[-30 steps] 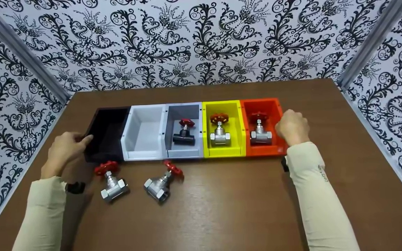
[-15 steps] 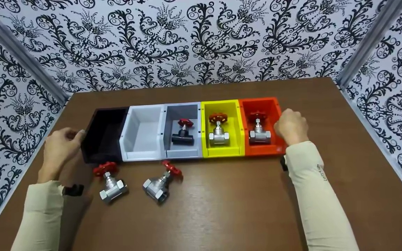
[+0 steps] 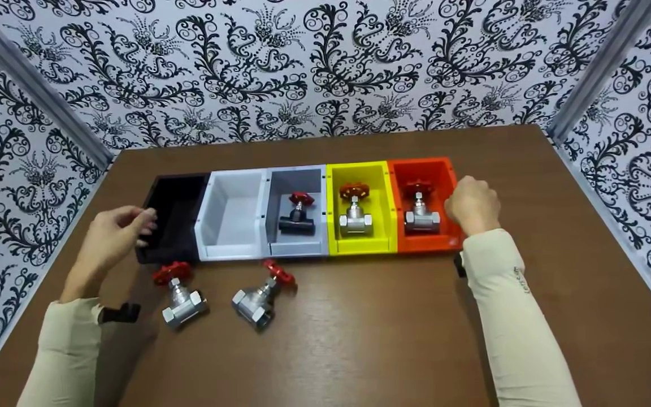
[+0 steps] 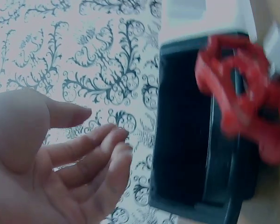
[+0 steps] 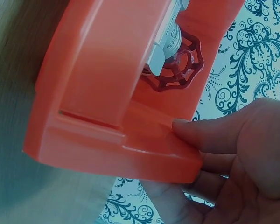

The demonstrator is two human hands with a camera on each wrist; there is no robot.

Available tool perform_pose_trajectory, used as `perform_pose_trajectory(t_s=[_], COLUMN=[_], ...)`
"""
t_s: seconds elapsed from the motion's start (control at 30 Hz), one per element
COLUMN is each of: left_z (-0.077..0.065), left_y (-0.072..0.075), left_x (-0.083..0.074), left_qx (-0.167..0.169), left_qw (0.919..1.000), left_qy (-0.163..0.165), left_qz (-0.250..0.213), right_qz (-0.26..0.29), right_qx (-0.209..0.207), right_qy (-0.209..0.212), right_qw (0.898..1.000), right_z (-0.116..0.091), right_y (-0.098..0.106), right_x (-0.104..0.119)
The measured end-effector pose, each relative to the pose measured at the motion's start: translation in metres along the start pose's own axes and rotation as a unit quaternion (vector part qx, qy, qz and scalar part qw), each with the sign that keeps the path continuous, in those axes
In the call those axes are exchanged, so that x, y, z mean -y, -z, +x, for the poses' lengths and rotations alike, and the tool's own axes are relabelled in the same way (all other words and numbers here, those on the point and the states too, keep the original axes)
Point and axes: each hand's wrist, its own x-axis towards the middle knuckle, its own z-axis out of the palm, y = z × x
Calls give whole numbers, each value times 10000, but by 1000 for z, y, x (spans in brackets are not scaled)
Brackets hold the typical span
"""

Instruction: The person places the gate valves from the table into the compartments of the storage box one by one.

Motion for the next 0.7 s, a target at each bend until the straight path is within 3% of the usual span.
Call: perform_pose_trajectory(t_s=[0.07,0.2,0.43,0.7], left_z=[0,-1,-4,-11], left_y=[-4,-11,-19,-31], left_x=[-1,-5,-11,-22], left_qx=[488,1204,1791,2322], left_qw=[9969,9800,9599,9420], left_qy=[57,337,585,371], left_qz=[-613,-1551,-2074,-2394], right_qz=[-1,-5,-2,-53], right_qx=[10,46,113,39], right_qy=[-43,-121,-188,-155], right_qw=[10000,9999,9998,9999], right_z=[0,0,0,-1], right_y=[0,0,2,0], right_x=[0,1,2,1])
